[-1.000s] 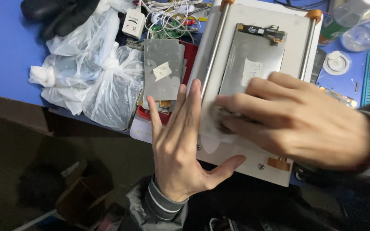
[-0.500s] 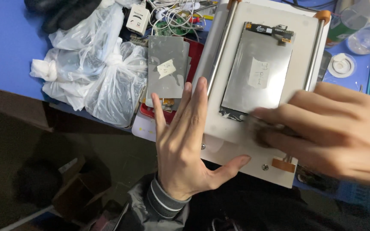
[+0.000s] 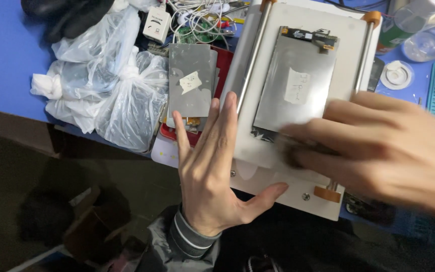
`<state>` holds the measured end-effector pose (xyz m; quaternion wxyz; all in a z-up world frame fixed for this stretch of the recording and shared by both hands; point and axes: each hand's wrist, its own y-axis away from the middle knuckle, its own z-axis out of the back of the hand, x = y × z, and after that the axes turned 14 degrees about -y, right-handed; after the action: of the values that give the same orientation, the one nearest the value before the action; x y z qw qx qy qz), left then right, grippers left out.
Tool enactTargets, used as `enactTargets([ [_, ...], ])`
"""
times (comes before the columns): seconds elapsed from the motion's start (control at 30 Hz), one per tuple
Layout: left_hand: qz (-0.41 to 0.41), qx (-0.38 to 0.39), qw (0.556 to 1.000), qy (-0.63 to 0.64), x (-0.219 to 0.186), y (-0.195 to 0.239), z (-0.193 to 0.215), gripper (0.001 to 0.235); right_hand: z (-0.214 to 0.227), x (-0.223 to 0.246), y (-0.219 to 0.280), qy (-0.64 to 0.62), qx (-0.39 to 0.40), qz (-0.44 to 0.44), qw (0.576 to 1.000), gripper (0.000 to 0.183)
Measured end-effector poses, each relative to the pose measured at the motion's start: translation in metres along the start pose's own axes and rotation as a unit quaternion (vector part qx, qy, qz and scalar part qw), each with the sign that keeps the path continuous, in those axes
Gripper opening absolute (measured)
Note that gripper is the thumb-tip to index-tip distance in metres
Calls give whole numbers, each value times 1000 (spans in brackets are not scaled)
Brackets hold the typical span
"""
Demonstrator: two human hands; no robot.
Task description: Cleaning a mobile phone screen with a cloth and liquid cleaner on a heating plate.
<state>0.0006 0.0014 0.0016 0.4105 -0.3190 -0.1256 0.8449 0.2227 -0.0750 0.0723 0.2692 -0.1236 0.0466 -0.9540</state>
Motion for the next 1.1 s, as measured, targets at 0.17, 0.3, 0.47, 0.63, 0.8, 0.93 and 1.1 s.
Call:
enactTargets([
  [0.17,-10,20,999,-23,-1,-2,6,103,-10,0,-38,46,-71,90,992,24],
  [0.3,-3,17,1000,-14,1,1,1,100,1,-3,6,-28,30,58,997,32],
  [0.47,-24,10,1000,-12,7,4,-5,102,-27,-37,116,-236,4,-341,910,31],
  [0.63,-21,9,1000,-7,5,3,-4,100,-4,-15,55,-145,-46,-194,969,12],
  [0.8,-13,15,1000,-13,0,1,5,99,-4,-12,-7,-12,7,93,996,27],
  [0.93,-14,16,1000,-23,-2,1,4,101,-10,-12,-24,2,-57,114,992,27],
  [1.1,3,9,1000,-12,-3,0,3,96,-1,-14,31,-91,17,38,995,14],
])
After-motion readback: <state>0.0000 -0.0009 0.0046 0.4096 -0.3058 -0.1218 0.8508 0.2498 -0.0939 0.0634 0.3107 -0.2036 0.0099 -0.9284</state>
